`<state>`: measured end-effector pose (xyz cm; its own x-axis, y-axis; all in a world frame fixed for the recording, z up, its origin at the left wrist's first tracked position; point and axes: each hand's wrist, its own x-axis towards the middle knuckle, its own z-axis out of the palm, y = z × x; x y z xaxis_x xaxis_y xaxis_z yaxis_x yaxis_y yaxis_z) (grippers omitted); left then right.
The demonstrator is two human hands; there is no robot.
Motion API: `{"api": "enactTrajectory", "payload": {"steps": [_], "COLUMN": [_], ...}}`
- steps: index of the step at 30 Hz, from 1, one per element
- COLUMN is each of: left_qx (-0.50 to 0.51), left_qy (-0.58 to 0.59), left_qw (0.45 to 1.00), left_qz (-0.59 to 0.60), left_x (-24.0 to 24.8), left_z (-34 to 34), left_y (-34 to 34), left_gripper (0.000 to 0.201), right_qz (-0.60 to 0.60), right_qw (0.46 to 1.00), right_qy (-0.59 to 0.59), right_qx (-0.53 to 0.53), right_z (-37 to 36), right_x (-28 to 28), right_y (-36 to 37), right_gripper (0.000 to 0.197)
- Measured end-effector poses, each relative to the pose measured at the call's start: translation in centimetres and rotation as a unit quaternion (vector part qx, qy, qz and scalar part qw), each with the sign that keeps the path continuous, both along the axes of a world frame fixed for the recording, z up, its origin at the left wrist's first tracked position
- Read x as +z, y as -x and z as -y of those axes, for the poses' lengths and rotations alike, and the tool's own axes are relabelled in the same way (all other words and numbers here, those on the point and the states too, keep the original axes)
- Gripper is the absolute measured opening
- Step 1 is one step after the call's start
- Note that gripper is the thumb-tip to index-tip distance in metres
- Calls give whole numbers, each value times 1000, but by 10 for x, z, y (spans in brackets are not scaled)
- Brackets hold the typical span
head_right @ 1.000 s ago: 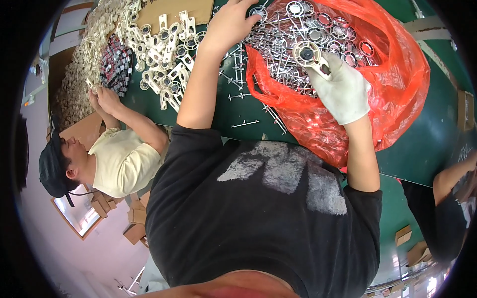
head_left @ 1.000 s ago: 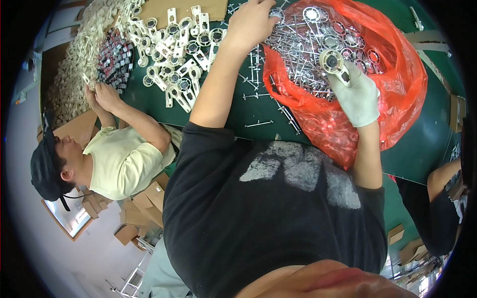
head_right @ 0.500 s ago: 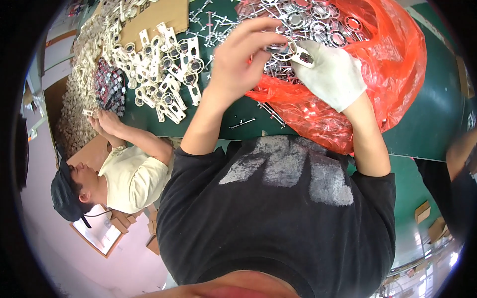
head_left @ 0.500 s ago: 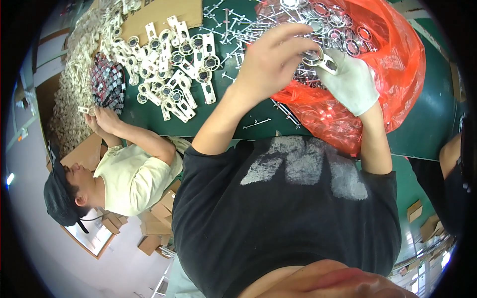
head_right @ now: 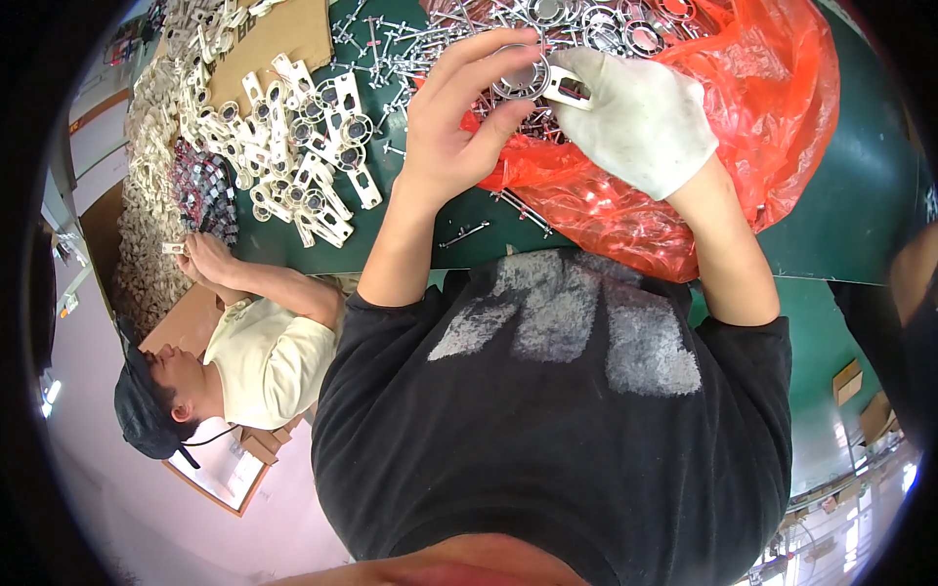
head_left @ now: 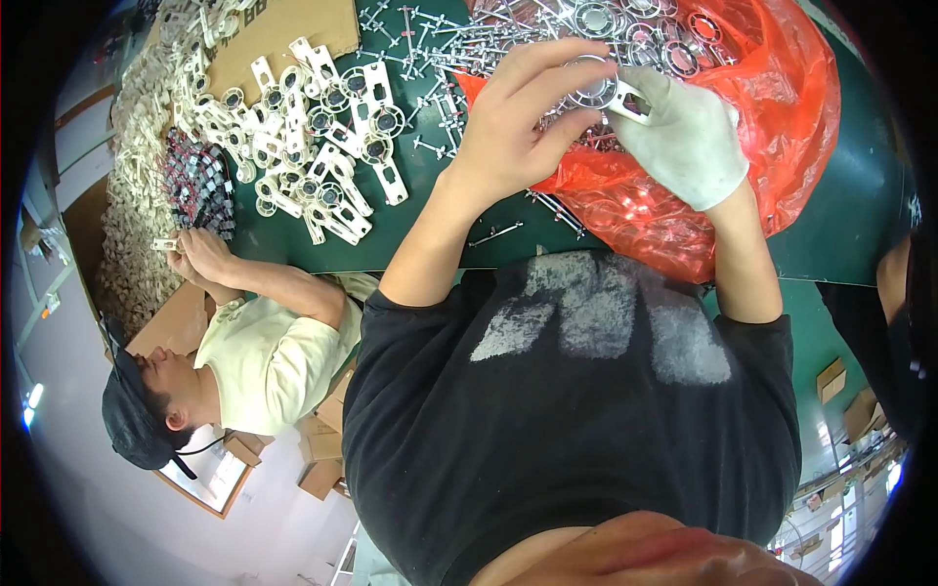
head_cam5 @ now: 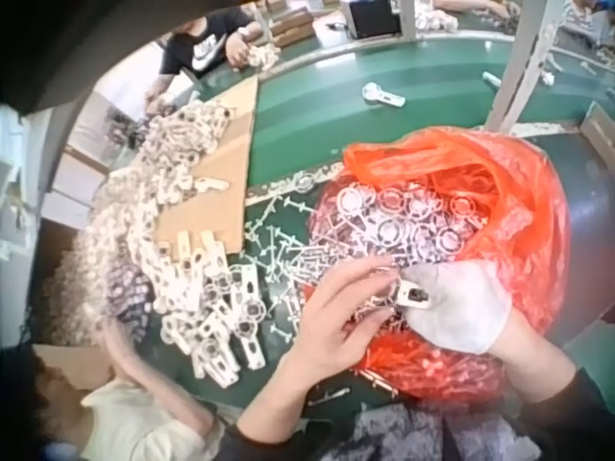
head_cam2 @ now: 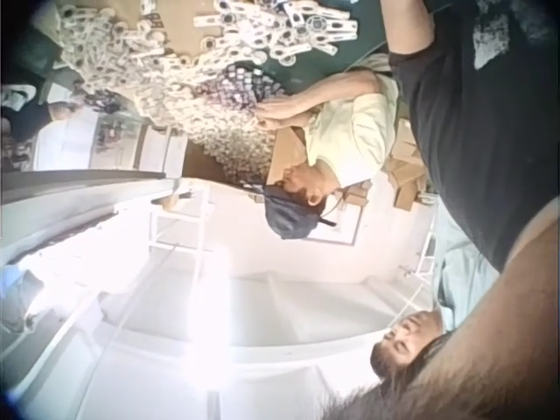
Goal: The person assembles small metal parts and plastic housings by hand at an industrial workstation.
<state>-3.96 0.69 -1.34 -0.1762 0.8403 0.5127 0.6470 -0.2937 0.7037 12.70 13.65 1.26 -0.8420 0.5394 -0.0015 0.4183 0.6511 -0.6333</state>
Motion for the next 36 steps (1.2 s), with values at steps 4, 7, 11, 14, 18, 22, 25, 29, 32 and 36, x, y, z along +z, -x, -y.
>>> {"api": "enactTrajectory", "payload": {"steps": [4,7,11,14,18,22,25,29,32,36], "left_qx": [7,1,-29,-43,-35,-35,-64,-107,-122,-120], "left_qy": [-14,-19,-22,1,35,40,-2,32,67,55], "left_qw": [999,1000,999,999,999,997,997,989,967,942], "left_qz": [-33,-12,-11,-11,-22,-50,-52,98,213,309], "left_x": [4,9,6,12,13,21,22,25,15,17], "left_z": [-1,-1,1,2,5,9,6,5,4,2], "left_y": [5,3,8,10,7,0,-5,-3,-6,-11], "left_gripper": [45,49,54,54,56,66,73,79,43,36], "right_qz": [-12,-25,-49,-67,-27,-26,66,-80,-120,-79], "right_qw": [1000,999,997,996,998,975,954,926,975,990], "right_qy": [-23,-45,-47,-51,-53,214,267,358,151,12], "right_qx": [5,12,23,42,38,63,121,83,111,120], "right_z": [-1,1,1,0,2,-3,-14,5,8,10], "right_x": [4,1,1,-1,7,19,20,4,1,3], "right_y": [2,0,-1,-3,0,-1,1,-2,-3,-3], "right_gripper": [25,25,26,27,28,31,35,35,28,25]}}
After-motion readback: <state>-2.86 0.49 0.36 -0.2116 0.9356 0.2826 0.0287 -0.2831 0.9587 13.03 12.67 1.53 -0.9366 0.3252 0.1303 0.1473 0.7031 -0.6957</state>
